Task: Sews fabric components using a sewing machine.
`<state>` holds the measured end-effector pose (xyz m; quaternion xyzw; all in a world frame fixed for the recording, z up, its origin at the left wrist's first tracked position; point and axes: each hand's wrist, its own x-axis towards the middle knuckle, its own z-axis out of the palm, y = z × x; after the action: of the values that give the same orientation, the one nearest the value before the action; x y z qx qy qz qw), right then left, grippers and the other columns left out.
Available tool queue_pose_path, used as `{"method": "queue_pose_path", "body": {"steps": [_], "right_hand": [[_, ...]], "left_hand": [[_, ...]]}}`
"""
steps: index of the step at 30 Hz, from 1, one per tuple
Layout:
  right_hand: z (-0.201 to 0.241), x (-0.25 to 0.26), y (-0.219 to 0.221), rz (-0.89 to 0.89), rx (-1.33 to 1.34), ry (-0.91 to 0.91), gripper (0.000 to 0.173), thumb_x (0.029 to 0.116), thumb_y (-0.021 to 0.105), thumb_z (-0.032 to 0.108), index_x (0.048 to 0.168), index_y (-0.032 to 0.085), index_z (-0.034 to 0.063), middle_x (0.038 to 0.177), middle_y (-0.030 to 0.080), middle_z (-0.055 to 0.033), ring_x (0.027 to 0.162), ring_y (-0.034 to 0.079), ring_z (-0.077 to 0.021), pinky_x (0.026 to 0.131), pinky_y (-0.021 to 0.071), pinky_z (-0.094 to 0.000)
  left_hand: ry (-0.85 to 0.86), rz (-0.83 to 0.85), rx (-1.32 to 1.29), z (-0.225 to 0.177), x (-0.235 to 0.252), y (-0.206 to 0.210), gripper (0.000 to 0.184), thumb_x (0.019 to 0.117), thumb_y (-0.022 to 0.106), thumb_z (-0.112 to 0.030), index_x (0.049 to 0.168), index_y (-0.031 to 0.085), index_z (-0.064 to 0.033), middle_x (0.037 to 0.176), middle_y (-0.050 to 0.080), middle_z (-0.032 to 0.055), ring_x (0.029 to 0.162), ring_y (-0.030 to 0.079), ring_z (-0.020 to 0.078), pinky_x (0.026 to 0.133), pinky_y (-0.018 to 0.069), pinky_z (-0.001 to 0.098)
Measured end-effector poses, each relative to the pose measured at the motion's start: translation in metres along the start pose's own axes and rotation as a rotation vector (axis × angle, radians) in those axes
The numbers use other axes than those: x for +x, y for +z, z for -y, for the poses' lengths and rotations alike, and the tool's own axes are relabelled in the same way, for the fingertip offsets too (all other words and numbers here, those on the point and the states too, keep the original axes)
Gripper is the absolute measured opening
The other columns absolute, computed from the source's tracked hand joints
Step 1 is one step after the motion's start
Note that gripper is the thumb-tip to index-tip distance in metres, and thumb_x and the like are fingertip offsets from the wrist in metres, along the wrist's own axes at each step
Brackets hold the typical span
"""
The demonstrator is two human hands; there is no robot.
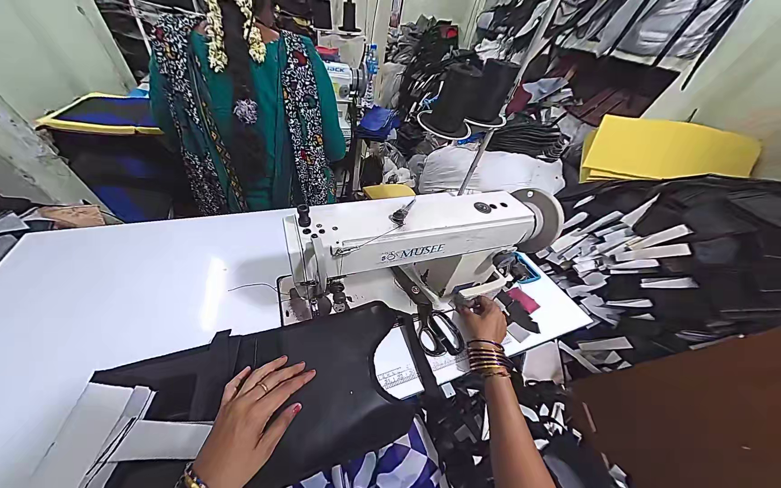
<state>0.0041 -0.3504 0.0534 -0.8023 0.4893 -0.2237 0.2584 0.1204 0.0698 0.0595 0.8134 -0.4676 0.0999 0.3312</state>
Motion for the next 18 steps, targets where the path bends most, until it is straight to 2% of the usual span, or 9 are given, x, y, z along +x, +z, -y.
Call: {"method": "queue_pose_path", "body": {"steps": [1, 2, 4, 6, 8, 10, 12, 15, 18], "right_hand": [[-0.008, -0.002, 0.004, -0.084, 0.124, -0.05, 0.025, 0.0863, 0.073, 0.007, 0.105, 0.069, -0.0096, 0.105, 0.068, -0.0267, 0.098, 0.065, -0.0349, 0.089, 0.0471, -0.0525], [-0.016, -0.005, 0.008, -0.167, 0.283, -0.1, 0.019, 0.0838, 0.072, 0.001, 0.098, 0.068, -0.0115, 0.095, 0.069, -0.0218, 0.084, 0.064, -0.0233, 0.079, 0.0508, -0.04], [-0.02, -0.016, 0.011, -0.257, 0.622, -0.122, 0.014, 0.0838, 0.066, -0.009, 0.096, 0.062, -0.0133, 0.083, 0.065, -0.0099, 0.066, 0.062, -0.0045, 0.062, 0.0527, -0.0204], [-0.017, -0.034, 0.006, -0.26, 0.758, -0.061, 0.016, 0.0891, 0.065, -0.008, 0.104, 0.061, -0.0132, 0.082, 0.065, -0.007, 0.061, 0.061, -0.0013, 0.054, 0.0503, -0.0172], [-0.013, -0.047, 0.003, -0.247, 0.768, -0.041, 0.015, 0.0918, 0.065, -0.006, 0.105, 0.063, -0.0127, 0.081, 0.065, -0.0045, 0.059, 0.061, 0.0005, 0.052, 0.0514, -0.0159], [-0.012, -0.055, 0.008, -0.226, 0.789, -0.107, 0.008, 0.0883, 0.062, -0.008, 0.096, 0.063, -0.0091, 0.076, 0.066, 0.0018, 0.06, 0.063, 0.0028, 0.056, 0.0541, -0.0148], [-0.006, -0.064, 0.015, -0.163, 0.805, -0.235, 0.009, 0.084, 0.06, -0.01, 0.092, 0.065, -0.0101, 0.08, 0.068, 0.0026, 0.067, 0.064, 0.0043, 0.064, 0.0553, -0.0144], [0.015, -0.079, 0.033, -0.044, 0.777, -0.482, 0.014, 0.082, 0.061, -0.007, 0.092, 0.069, -0.0135, 0.094, 0.074, -0.0068, 0.084, 0.068, 0.0027, 0.078, 0.0561, -0.0148], [0.056, -0.094, 0.057, 0.033, 0.619, -0.69, 0.016, 0.0842, 0.063, -0.002, 0.091, 0.074, -0.0114, 0.096, 0.075, -0.0179, 0.09, 0.071, -0.0105, 0.081, 0.0566, -0.0223]], "left_hand": [[-0.016, 0.015, -0.005, 0.003, 0.0, 0.002, 0.042, 0.0953, 0.05, -0.039, 0.121, 0.077, -0.0211, 0.131, 0.072, -0.0001, 0.129, 0.062, 0.0348, 0.1, 0.0388, 0.0706], [-0.038, 0.052, -0.003, 0.006, 0.0, 0.002, 0.042, 0.0937, 0.051, -0.037, 0.123, 0.076, -0.0205, 0.133, 0.07, 0.0011, 0.131, 0.06, 0.0376, 0.1, 0.0369, 0.0739], [-0.1, 0.177, -0.003, 0.011, 0.003, -0.003, 0.045, 0.0899, 0.061, -0.031, 0.132, 0.071, -0.0169, 0.141, 0.065, 0.0077, 0.137, 0.052, 0.0457, 0.102, 0.0274, 0.0815], [-0.203, 0.334, 0.006, 0.015, 0.013, -0.009, 0.052, 0.0921, 0.068, -0.029, 0.142, 0.063, -0.0164, 0.152, 0.054, 0.013, 0.147, 0.036, 0.0481, 0.109, 0.0141, 0.0825], [-0.282, 0.423, 0.045, 0.021, 0.027, -0.008, 0.057, 0.0964, 0.066, -0.035, 0.15, 0.054, -0.0192, 0.161, 0.042, 0.0131, 0.154, 0.024, 0.0452, 0.114, 0.0052, 0.0791], [-0.308, 0.435, 0.062, 0.028, 0.036, 0.001, 0.06, 0.0992, 0.061, -0.041, 0.154, 0.049, -0.0198, 0.165, 0.036, 0.0125, 0.156, 0.018, 0.0434, 0.115, 0.0024, 0.0776], [-0.334, 0.452, 0.071, 0.033, 0.039, 0.013, 0.06, 0.1012, 0.057, -0.042, 0.157, 0.045, -0.0222, 0.168, 0.03, 0.008, 0.158, 0.012, 0.0402, 0.114, -0.001, 0.0774], [-0.364, 0.519, 0.108, 0.026, 0.033, 0.017, 0.059, 0.102, 0.054, -0.047, 0.158, 0.042, -0.03, 0.171, 0.022, 0.0018, 0.159, 0.003, 0.0381, 0.113, -0.0028, 0.0782], [-0.359, 0.514, 0.123, 0.016, 0.013, 0.015, 0.057, 0.1015, 0.052, -0.05, 0.156, 0.044, -0.0361, 0.171, 0.023, -0.0011, 0.159, 0.004, 0.0379, 0.113, -0.0003, 0.0787]]}}
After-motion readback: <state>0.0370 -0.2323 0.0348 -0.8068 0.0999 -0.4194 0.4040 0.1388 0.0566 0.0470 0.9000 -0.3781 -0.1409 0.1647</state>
